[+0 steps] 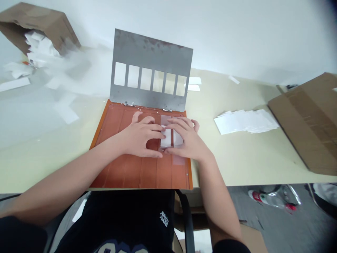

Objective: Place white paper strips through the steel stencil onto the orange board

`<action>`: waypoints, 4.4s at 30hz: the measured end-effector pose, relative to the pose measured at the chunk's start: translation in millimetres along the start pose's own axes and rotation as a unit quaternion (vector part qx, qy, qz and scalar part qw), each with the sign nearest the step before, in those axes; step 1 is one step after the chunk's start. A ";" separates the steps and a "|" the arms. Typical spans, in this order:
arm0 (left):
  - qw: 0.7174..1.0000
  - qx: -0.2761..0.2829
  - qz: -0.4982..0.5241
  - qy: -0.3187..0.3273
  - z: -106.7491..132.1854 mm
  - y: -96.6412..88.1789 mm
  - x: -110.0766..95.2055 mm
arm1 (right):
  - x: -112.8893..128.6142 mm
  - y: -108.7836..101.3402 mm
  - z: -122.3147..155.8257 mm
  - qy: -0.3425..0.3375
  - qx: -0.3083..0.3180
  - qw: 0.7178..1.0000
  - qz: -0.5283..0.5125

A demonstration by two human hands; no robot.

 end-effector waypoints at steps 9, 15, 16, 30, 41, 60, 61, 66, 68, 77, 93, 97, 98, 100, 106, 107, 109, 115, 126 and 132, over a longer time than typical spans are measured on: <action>0.999 -0.020 -0.013 -0.023 -3.3 3.4 -0.5 | -1.0 -6.1 1.0 -0.005 -0.017 1.000 -0.018; 0.999 -0.026 -0.003 -0.040 -3.9 1.4 -2.4 | -0.1 -7.2 1.2 -0.013 -0.013 0.999 -0.048; 0.999 -0.024 -0.002 -0.040 -4.0 2.1 -2.2 | 0.2 -6.8 1.0 -0.012 -0.018 0.998 -0.051; 0.999 -0.024 -0.012 -0.023 -2.7 1.1 -1.1 | 0.8 -0.3 -2.4 -0.008 -0.025 1.000 -0.009; 0.996 -0.073 -0.014 -0.047 0.5 6.9 -3.4 | 0.9 2.5 -2.6 -0.003 -0.037 0.999 0.009; 0.983 -0.060 -0.153 0.079 18.0 24.2 -60.7 | -0.3 6.0 -1.9 0.000 -0.072 0.997 -0.004; 0.985 -0.053 -0.151 0.068 18.3 26.9 -60.5 | -0.3 5.9 -1.8 0.000 -0.073 0.997 -0.005; 0.990 -0.021 -0.132 0.035 19.1 33.6 -60.1 | -0.2 6.3 -1.4 -0.003 -0.079 0.997 0.001; 0.992 -0.018 -0.125 0.027 19.5 33.0 -59.6 | -0.4 7.0 -1.7 -0.004 -0.080 0.997 0.007; 0.992 -0.030 -0.119 0.031 19.9 31.4 -57.5 | -1.8 10.0 -3.7 -0.023 -0.107 0.994 0.023; 0.991 -0.042 -0.121 0.034 18.8 30.1 -58.2 | -0.2 9.1 -4.6 -0.004 -0.091 0.995 0.027; 0.991 -0.040 -0.127 0.032 18.5 31.1 -57.3 | -1.5 10.4 -4.5 -0.011 -0.091 0.995 0.025; 0.990 -0.040 -0.128 0.031 18.3 31.4 -56.7 | -1.8 10.6 -4.4 -0.010 -0.091 0.995 0.025; 0.991 -0.043 -0.126 0.031 17.9 31.5 -55.6 | -2.0 10.3 -4.3 -0.005 -0.092 0.995 0.027; 0.995 -0.034 -0.088 0.020 16.6 30.8 -52.1 | -2.6 8.1 -5.3 0.019 -0.097 0.995 0.033; 0.996 -0.030 -0.081 0.016 16.5 30.6 -51.6 | -3.1 8.2 -5.5 0.021 -0.099 0.994 0.033; 0.997 -0.024 -0.070 0.011 16.2 30.0 -51.1 | -3.9 9.2 -5.9 0.022 -0.096 0.995 0.035; 0.998 -0.011 -0.062 -0.001 15.5 28.9 -50.6 | -6.6 14.3 -7.5 0.027 -0.044 0.998 0.047; 0.999 -0.020 -0.048 -0.011 16.1 31.6 -50.4 | -6.8 12.9 -15.1 0.002 -0.143 0.989 -0.024; 0.999 -0.016 -0.042 -0.015 15.8 31.0 -50.3 | -7.9 9.2 -12.8 -0.034 -0.173 0.981 -0.078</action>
Point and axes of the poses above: each hand's wrist, its own z-axis away from the middle knuckle, its own y-axis out of the palm, x = y × z, the point moved 4 cm from there along -z, towards the middle knuckle, and after that the axes turned 3 degrees about y, right-handed, at the moved point
